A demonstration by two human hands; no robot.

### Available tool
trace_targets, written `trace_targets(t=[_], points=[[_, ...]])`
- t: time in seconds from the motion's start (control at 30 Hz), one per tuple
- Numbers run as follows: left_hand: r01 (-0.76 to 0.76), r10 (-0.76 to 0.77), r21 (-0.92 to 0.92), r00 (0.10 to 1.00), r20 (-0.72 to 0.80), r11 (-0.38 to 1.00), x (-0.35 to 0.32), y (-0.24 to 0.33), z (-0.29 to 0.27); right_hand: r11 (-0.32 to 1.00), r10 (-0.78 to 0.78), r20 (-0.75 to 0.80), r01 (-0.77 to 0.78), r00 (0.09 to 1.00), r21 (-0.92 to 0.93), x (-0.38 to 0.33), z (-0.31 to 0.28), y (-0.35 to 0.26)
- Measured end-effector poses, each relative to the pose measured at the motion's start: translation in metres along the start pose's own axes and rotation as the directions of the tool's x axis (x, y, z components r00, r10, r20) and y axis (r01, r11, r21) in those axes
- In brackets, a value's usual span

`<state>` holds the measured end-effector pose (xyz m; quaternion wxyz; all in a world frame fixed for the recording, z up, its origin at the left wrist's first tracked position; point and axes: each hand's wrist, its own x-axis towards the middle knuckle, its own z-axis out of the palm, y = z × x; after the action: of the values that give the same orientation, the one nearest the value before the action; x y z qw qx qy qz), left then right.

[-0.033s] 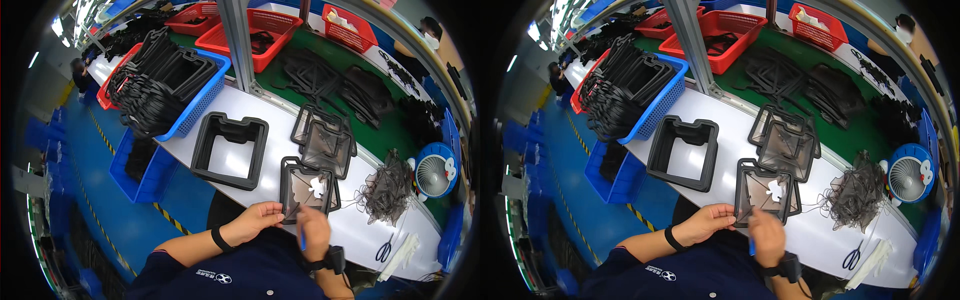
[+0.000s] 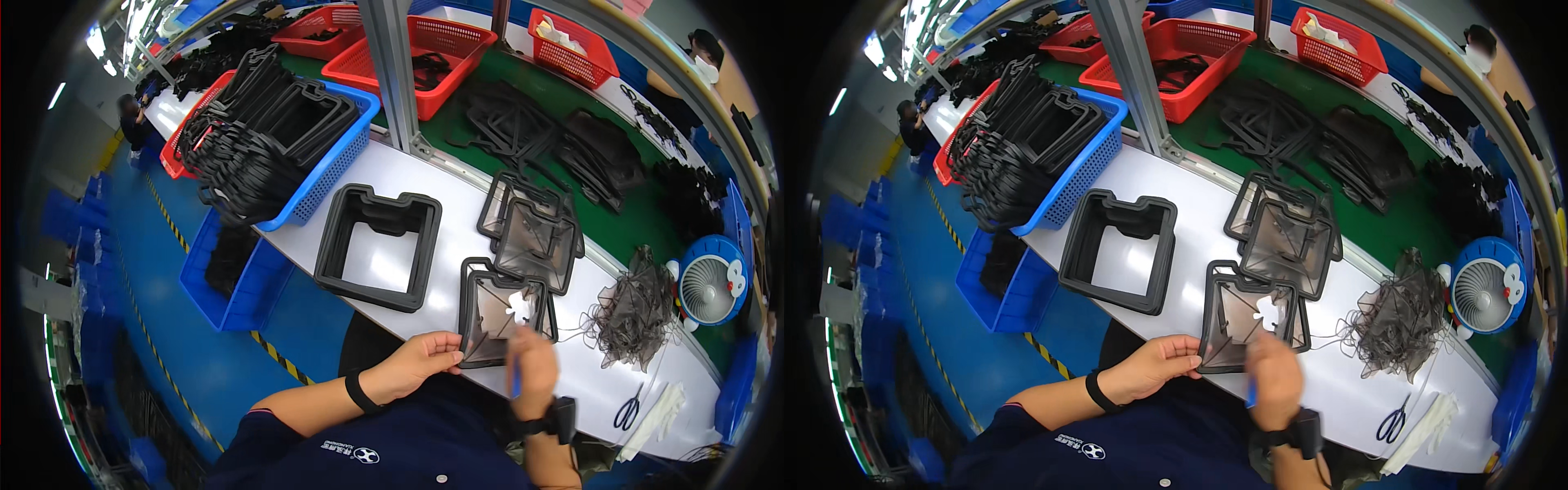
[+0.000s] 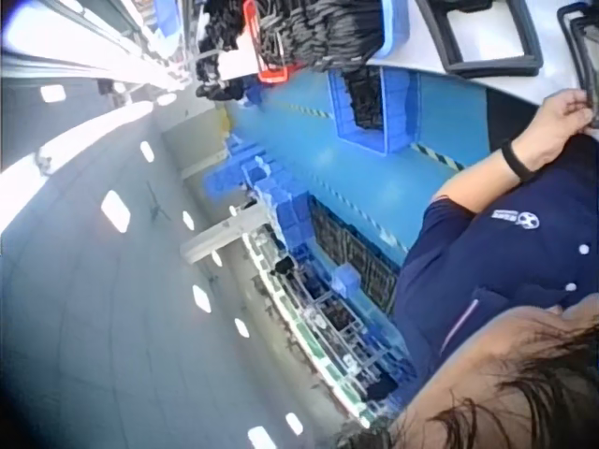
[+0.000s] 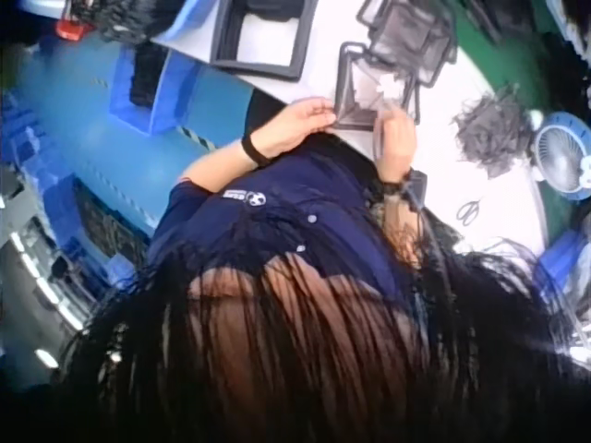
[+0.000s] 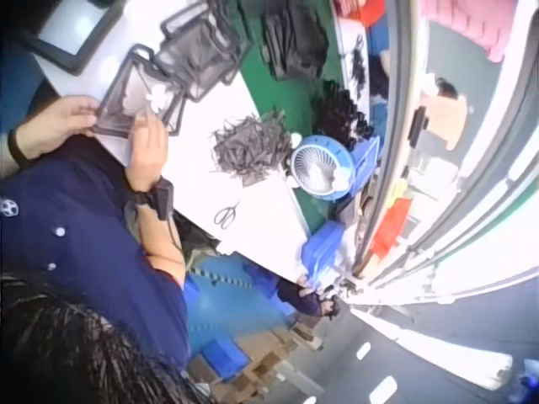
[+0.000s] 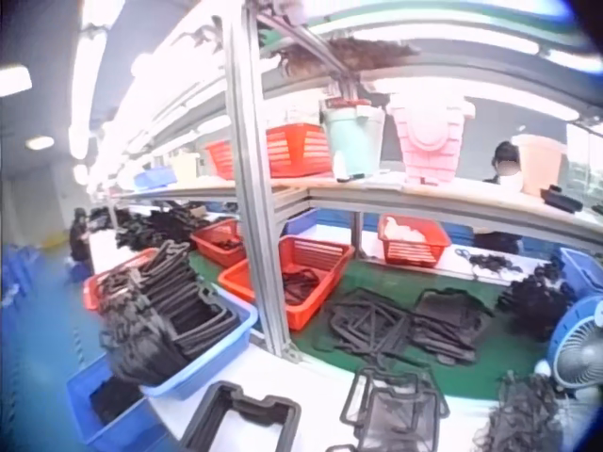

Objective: Cleaning and inspecting plastic frames at a factory production line.

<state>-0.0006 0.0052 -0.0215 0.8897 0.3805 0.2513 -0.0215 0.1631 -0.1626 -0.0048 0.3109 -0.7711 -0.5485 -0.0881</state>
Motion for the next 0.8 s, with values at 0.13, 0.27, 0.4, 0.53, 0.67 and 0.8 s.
trace_targets(t=[0.13,0.27,0.4,0.53,0.67,0.8], points=[[-0.038,0.062,0.164,0.988,-0.139,0.986,-0.017,0.005,-0.021,0.834,0.287,-0.386,-0.427,0.877,-0.35,0.017,-0.072,0.143],[-0.055,0.178,0.349,0.927,-0.33,0.936,-0.029,0.006,-0.037,0.763,0.356,-0.538,-0.57,0.764,-0.305,-0.005,-0.132,0.233],[-0.143,0.541,0.82,0.811,-0.223,0.554,-0.032,0.001,-0.022,0.81,0.404,-0.473,-0.546,0.783,-0.214,-0.01,-0.114,0.21],[-0.244,0.651,0.955,0.755,0.079,0.168,-0.032,0.002,0.005,0.896,0.437,-0.295,-0.44,0.849,0.061,-0.01,-0.071,0.11],[-0.479,0.391,0.872,0.825,0.408,0.102,-0.007,-0.004,0.034,0.923,0.269,0.168,-0.304,0.948,0.236,-0.009,-0.044,0.039],[-0.42,0.297,0.903,0.855,0.426,-0.087,0.017,-0.019,0.058,0.921,0.305,0.12,-0.325,0.945,0.216,-0.008,-0.033,0.047]])
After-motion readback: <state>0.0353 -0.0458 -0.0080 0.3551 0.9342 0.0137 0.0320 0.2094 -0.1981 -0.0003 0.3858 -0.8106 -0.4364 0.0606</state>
